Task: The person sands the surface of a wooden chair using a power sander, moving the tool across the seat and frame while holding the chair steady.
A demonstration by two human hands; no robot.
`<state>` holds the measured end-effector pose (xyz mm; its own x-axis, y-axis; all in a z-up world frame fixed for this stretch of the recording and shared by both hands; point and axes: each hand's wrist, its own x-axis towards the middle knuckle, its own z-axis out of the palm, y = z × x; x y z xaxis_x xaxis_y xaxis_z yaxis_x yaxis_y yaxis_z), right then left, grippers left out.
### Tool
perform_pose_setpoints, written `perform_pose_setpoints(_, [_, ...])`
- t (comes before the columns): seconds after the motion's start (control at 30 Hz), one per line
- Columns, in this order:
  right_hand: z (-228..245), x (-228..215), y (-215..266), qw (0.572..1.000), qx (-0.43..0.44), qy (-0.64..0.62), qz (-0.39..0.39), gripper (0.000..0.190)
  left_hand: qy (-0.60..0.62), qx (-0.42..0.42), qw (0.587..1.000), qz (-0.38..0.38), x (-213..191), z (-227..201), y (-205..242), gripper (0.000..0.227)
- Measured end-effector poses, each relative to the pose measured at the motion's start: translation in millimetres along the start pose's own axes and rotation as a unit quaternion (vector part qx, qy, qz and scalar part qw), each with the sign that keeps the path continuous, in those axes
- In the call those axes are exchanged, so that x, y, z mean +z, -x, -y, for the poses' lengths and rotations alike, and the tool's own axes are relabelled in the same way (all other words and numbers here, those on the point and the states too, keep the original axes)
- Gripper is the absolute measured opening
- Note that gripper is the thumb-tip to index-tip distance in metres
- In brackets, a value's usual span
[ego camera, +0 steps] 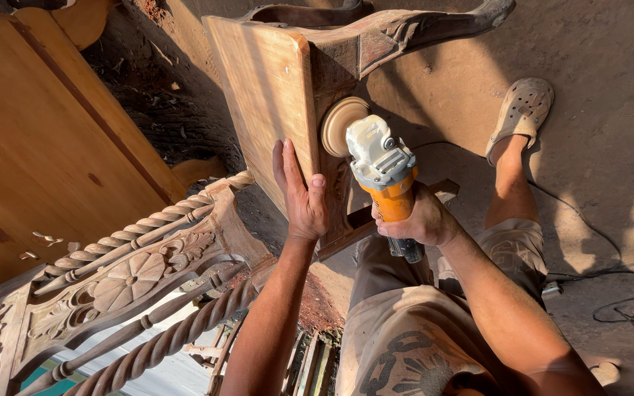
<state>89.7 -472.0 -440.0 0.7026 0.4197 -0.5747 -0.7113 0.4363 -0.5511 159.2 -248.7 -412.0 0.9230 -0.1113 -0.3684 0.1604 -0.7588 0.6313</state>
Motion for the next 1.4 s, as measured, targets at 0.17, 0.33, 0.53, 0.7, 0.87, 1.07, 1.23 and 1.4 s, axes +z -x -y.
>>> perform_pose_setpoints(0.17, [1.7,-0.6,1.0,0.998,0.012,0.059,0.002,0.039,0.004,0.004,1.000,-0.004,1.1,0.7,1.0,0.080])
perform_pose_setpoints(0.33, [4.6,0.4,-2.0,0.999,0.006,0.040,-0.001,0.040,-0.002,-0.007,1.000,-0.002,1.1,2.1,-0.4,0.080])
perform_pose_setpoints(0.53, [5.4,3.8,8.8,1.000,0.003,0.021,-0.014,0.037,0.000,0.005,1.000,-0.004,-0.4,1.3,1.3,0.079])
perform_pose_setpoints(0.7, [21.7,6.9,1.8,0.998,-0.029,-0.010,-0.047,0.034,0.004,-0.007,1.000,-0.002,0.1,1.5,1.9,0.079])
perform_pose_setpoints(0.87, [40.7,13.3,-18.0,0.993,-0.081,0.057,-0.060,0.031,0.004,-0.005,1.000,-0.002,1.1,2.0,1.3,0.079])
perform_pose_setpoints(1.07, [40.2,25.4,-22.5,0.996,-0.051,0.023,-0.064,0.028,0.008,-0.011,1.000,-0.005,0.1,1.6,2.4,0.078])
perform_pose_setpoints(1.23, [36.9,28.4,-24.2,0.996,-0.050,0.029,-0.071,0.030,0.012,-0.017,1.000,-0.002,-0.7,2.2,1.9,0.078])
perform_pose_setpoints(1.4, [35.8,29.8,-24.1,0.994,-0.034,0.038,-0.094,0.034,0.005,-0.010,1.000,-0.005,1.4,5.3,1.0,0.078])
